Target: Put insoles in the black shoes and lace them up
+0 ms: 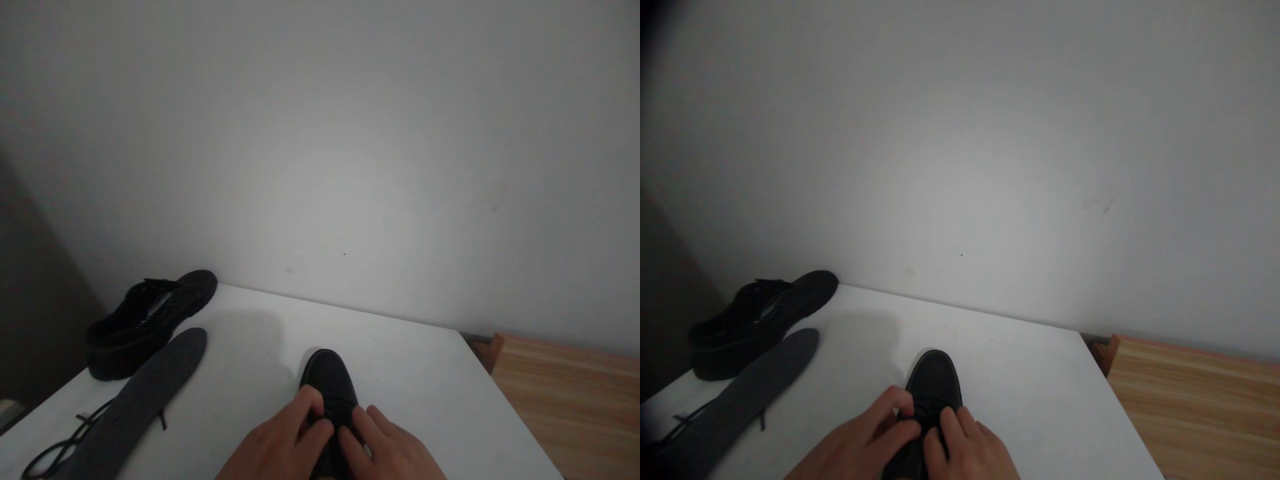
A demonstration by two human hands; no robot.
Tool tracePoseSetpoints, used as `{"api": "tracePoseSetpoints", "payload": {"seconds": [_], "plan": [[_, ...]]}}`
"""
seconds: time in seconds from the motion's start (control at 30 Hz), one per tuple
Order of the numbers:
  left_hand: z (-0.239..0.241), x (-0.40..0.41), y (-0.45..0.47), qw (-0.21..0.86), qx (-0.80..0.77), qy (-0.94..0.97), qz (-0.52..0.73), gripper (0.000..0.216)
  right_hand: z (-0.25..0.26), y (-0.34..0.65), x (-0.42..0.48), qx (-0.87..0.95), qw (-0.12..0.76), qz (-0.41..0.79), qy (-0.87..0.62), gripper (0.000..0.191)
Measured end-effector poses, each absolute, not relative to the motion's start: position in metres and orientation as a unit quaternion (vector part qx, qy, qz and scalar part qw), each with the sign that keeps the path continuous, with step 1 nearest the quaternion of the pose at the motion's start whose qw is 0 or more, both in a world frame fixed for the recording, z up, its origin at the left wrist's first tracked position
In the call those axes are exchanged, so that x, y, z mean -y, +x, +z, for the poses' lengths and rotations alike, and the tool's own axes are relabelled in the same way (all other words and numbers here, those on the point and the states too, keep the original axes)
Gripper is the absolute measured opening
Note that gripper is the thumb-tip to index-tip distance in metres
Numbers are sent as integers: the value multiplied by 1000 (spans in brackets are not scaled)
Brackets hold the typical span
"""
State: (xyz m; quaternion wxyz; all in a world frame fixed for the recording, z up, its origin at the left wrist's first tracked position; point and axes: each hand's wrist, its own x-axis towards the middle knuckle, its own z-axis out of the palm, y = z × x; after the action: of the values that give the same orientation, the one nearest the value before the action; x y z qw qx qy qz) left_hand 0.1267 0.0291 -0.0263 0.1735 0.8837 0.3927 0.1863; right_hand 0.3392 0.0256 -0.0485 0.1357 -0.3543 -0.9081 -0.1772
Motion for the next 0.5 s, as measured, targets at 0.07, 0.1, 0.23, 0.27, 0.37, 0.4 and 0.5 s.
{"api": "tracePoseSetpoints", "payload": {"seconds": [0.07,0.1,0.23,0.27,0.37,0.4,0.5], "plan": [[-29,-29,135,128,-401,892,165,18,-48,334,-24,903,122,-167,-377,23],[-31,-29,139,110,-404,894,159,22,-47,332,-23,900,115,-162,-388,22],[-28,-26,147,79,-418,896,125,32,-43,327,-22,894,97,-138,-415,23],[-24,-26,149,85,-426,894,108,33,-42,326,-22,895,95,-134,-415,24],[-9,-25,155,130,-459,877,58,36,-40,327,-21,896,88,-128,-417,27],[-3,-26,157,146,-469,870,48,38,-39,327,-21,895,88,-128,-417,28],[12,-27,163,177,-491,852,44,44,-38,328,-20,894,90,-131,-420,29]]}}
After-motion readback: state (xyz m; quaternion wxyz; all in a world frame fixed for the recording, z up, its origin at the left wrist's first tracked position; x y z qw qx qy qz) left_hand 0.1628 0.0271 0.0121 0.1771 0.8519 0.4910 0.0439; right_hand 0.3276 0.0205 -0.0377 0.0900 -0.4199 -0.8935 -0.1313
